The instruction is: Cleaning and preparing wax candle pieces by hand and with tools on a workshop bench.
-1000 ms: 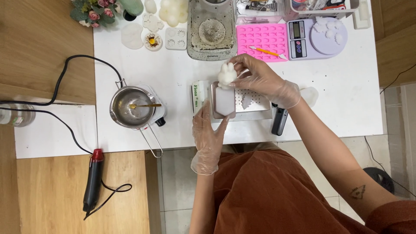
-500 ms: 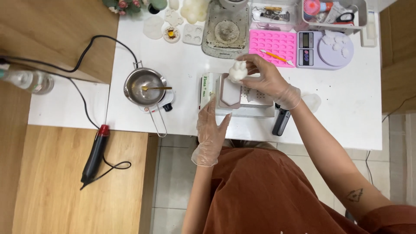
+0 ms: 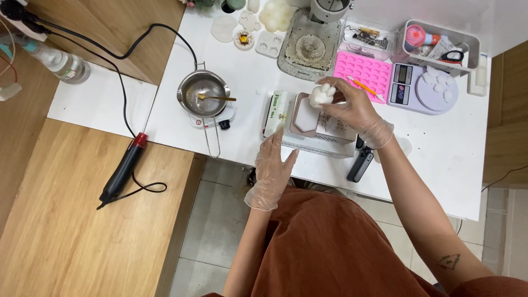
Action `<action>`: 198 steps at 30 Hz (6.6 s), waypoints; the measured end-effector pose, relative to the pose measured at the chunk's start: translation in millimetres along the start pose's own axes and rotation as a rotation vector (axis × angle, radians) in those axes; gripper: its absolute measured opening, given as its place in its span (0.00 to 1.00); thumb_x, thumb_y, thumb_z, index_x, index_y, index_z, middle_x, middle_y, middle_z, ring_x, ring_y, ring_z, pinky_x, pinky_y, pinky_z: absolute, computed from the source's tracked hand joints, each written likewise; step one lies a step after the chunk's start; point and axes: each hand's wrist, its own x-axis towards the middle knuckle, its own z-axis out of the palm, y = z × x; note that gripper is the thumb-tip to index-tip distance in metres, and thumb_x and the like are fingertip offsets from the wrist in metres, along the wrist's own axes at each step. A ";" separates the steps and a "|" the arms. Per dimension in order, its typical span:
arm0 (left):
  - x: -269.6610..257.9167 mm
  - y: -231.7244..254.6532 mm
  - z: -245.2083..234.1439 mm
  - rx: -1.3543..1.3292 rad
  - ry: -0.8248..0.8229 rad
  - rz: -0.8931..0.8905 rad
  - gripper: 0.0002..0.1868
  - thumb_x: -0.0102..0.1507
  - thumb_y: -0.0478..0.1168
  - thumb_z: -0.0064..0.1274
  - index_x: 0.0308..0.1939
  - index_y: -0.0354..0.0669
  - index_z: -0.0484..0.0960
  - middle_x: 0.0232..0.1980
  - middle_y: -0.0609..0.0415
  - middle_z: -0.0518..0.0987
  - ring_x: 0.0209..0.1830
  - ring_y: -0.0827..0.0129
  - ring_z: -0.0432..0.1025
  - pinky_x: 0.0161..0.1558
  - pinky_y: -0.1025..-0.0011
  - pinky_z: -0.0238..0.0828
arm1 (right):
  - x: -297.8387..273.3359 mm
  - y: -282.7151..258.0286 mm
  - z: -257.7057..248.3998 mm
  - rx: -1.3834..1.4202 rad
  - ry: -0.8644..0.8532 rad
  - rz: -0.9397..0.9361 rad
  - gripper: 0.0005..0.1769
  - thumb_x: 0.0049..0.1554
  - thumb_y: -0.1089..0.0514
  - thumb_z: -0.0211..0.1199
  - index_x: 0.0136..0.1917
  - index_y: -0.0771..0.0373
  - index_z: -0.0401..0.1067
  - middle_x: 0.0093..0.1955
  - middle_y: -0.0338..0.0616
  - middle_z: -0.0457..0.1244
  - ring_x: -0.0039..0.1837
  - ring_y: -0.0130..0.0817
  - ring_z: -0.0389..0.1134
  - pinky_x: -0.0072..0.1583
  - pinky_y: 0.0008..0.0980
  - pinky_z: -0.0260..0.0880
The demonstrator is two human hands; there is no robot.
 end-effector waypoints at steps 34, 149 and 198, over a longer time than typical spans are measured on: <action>-2.6 -1.1 0.9 -0.056 0.015 0.009 0.36 0.66 0.41 0.58 0.75 0.33 0.61 0.65 0.33 0.73 0.66 0.43 0.67 0.66 0.52 0.65 | -8.2 8.9 0.7 -0.030 -0.023 -0.010 0.33 0.53 0.61 0.71 0.71 0.59 0.67 0.58 0.42 0.67 0.56 0.31 0.70 0.61 0.31 0.73; -5.7 0.8 0.0 -0.042 -0.003 -0.017 0.31 0.69 0.43 0.53 0.74 0.36 0.63 0.64 0.34 0.74 0.64 0.42 0.70 0.63 0.51 0.70 | -12.2 0.9 14.1 0.029 0.156 0.116 0.16 0.61 0.57 0.65 0.61 0.63 0.76 0.51 0.46 0.72 0.50 0.30 0.73 0.53 0.30 0.76; 90.8 52.9 40.6 -0.044 -0.043 -0.027 0.39 0.61 0.31 0.64 0.73 0.43 0.63 0.68 0.47 0.73 0.70 0.57 0.70 0.65 0.61 0.72 | -111.7 77.2 -57.9 0.261 0.745 0.494 0.14 0.70 0.55 0.56 0.62 0.67 0.73 0.57 0.49 0.69 0.60 0.35 0.72 0.64 0.36 0.74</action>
